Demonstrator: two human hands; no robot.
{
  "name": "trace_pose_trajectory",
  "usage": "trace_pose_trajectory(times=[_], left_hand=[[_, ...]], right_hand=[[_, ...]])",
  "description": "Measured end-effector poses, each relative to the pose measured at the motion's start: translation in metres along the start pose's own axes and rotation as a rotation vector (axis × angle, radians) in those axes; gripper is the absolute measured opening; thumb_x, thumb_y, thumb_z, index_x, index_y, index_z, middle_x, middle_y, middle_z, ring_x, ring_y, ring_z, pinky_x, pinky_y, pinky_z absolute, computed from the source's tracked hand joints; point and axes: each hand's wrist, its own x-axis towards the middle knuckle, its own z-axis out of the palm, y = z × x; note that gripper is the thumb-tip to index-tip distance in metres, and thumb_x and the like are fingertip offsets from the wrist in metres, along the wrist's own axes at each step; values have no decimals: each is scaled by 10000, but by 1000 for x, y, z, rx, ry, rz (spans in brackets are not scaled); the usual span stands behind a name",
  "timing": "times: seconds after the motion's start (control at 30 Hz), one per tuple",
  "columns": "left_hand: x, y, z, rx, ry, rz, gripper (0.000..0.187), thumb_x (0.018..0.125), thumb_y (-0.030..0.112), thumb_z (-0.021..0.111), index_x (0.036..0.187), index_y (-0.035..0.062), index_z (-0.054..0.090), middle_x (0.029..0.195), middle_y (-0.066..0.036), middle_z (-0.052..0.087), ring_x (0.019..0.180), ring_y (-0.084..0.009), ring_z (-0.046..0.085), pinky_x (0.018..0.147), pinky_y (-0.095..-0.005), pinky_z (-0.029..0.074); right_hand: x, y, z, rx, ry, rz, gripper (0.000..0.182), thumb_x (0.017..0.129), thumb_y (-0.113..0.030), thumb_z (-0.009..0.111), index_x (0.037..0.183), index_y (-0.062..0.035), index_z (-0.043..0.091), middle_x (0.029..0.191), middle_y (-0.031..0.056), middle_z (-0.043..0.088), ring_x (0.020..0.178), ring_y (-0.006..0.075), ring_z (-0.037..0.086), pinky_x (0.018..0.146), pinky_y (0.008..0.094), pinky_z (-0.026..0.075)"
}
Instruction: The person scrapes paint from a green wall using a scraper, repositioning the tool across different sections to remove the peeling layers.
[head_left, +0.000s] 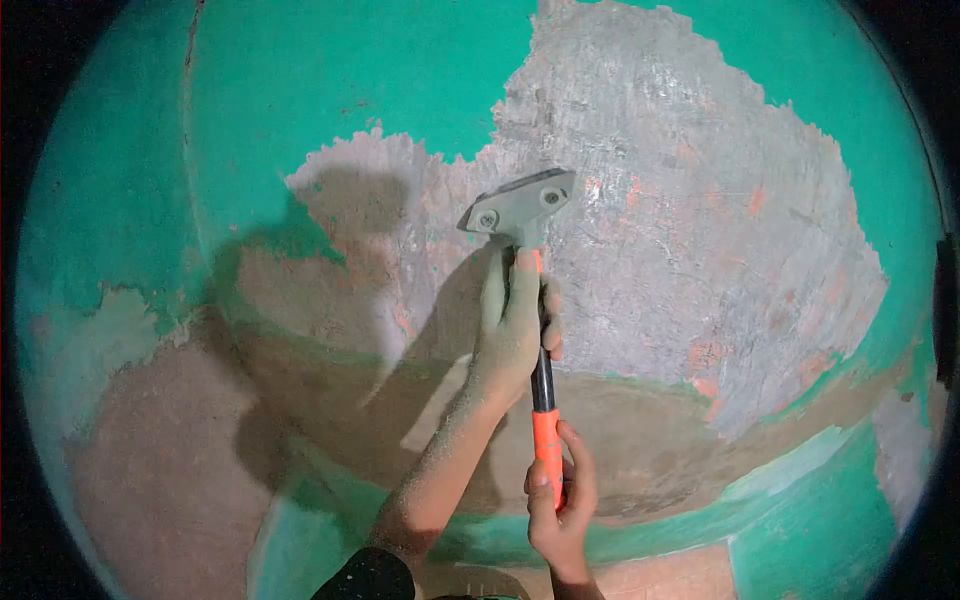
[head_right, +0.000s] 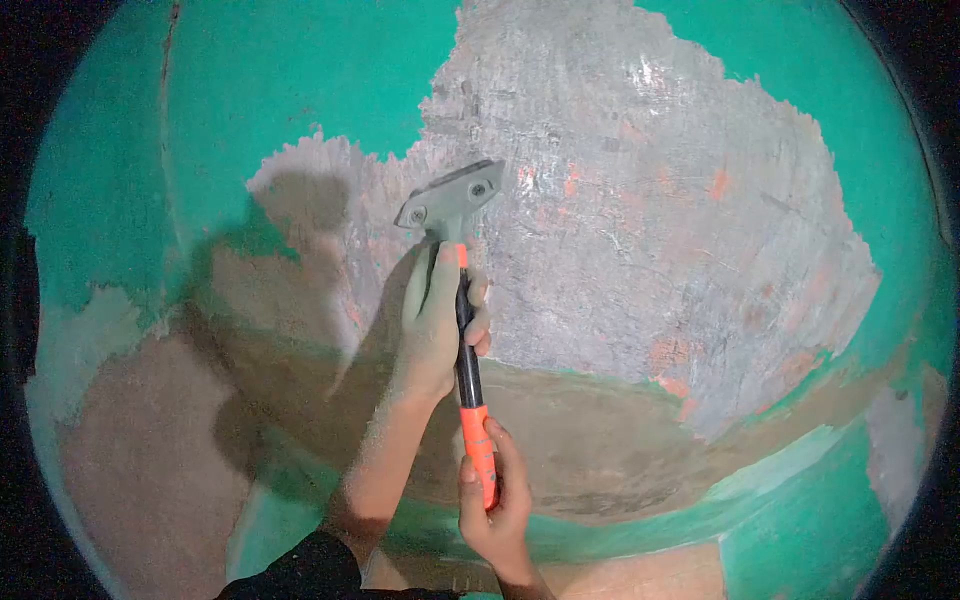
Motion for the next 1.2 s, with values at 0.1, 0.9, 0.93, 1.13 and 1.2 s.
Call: trace_pose_trajectory(times=[0.1, 0.9, 0.93, 1.13, 1.2], left_hand=[[8, 2, -4, 148, 10, 180, 325, 983, 394, 391, 1024, 72, 407, 642, 4, 427, 386, -77, 410, 345, -246, 350], [15, 28, 4, -315, -275, -92, 361, 974, 448, 394, 1003, 88, 382, 642, 6, 419, 351, -78, 388, 312, -262, 368], [15, 30, 6, -323, -281, -72, 360, 974, 449, 393, 998, 90, 378, 644, 6, 419, 353, -79, 391, 310, -265, 375], [15, 33, 6, -311, -293, -64, 363, 971, 457, 388, 977, 94, 369, 644, 7, 416, 353, -81, 394, 296, -276, 407], [17, 32, 5, -320, -314, -50, 361, 971, 457, 390, 975, 96, 370, 637, 7, 414, 351, -81, 394, 291, -276, 407]], right_hand=[[14, -8, 8, 44, 1, -9, 462, 899, -28, 507, 1337, 52, 382, 831, 55, 549, 662, 71, 483, 602, 204, 398], [3, -43, 25, -261, 212, -312, 417, 910, -280, 603, 1182, 33, 558, 1128, 194, 619, 1010, 292, 611, 916, 383, 458], [8, -61, 29, -283, 212, -309, 346, 937, -214, 547, 1154, 55, 562, 1082, 195, 624, 978, 289, 615, 903, 385, 465], [13, -58, 29, -270, 228, -331, 269, 945, -134, 516, 1086, 81, 592, 1044, 193, 637, 927, 253, 622, 852, 350, 472], [14, -62, 31, -291, 235, -336, 242, 935, -92, 513, 1066, 91, 601, 1029, 193, 643, 903, 249, 626, 832, 334, 477]])
